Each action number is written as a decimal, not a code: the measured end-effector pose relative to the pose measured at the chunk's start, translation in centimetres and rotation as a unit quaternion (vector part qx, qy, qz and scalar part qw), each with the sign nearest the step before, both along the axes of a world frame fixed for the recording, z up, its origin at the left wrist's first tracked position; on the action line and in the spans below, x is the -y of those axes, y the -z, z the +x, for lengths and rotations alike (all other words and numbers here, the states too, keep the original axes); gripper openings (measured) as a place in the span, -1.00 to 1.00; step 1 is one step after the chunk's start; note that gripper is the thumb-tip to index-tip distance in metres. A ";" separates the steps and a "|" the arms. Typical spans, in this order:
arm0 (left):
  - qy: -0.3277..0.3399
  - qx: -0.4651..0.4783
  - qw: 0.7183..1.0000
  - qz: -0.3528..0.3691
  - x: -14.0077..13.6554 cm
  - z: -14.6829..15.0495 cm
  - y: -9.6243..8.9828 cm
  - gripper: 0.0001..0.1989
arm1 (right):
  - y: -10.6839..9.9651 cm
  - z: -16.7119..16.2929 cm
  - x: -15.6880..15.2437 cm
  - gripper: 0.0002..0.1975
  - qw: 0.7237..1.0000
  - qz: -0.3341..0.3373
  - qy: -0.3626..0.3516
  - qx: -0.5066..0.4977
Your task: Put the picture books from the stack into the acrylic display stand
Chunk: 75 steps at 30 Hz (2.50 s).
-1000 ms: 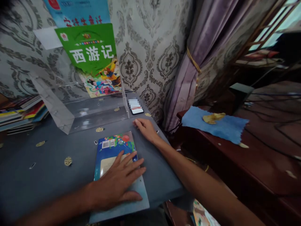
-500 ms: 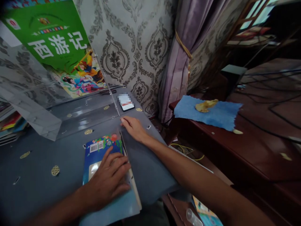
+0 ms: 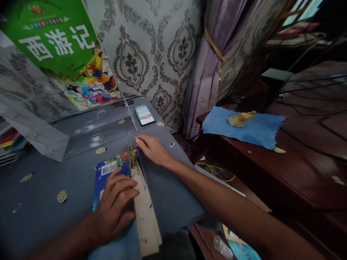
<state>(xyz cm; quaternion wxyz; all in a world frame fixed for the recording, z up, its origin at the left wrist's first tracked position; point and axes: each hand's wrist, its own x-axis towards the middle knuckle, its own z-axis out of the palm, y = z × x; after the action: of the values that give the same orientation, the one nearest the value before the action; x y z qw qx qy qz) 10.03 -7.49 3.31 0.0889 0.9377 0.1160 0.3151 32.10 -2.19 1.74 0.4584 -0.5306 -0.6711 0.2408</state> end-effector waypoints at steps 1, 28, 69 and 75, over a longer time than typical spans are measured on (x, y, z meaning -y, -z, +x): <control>-0.001 0.008 1.000 -0.004 0.0 -0.1 0.1 -0.67 | 0.0 -0.1 0.1 -0.63 1.000 0.004 -0.007 -0.001; 0.006 -0.034 0.999 0.015 0.1 0.2 0.0 -0.74 | 0.4 -0.4 0.1 -0.68 0.993 -0.079 -0.054 -0.063; -0.038 -0.194 0.980 0.032 0.2 0.5 1.3 -0.64 | 1.3 -1.2 0.8 -0.78 0.973 0.080 -0.004 0.217; -0.023 -0.190 0.981 0.029 0.1 0.5 1.3 -0.64 | 1.3 -0.9 0.6 -0.76 0.976 0.060 0.012 0.208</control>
<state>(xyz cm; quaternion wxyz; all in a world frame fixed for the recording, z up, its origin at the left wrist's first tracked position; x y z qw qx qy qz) 10.50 -7.64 2.01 0.0310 0.9797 0.1436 0.1364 31.21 -2.74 0.46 0.3425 -0.5482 -0.7589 0.0788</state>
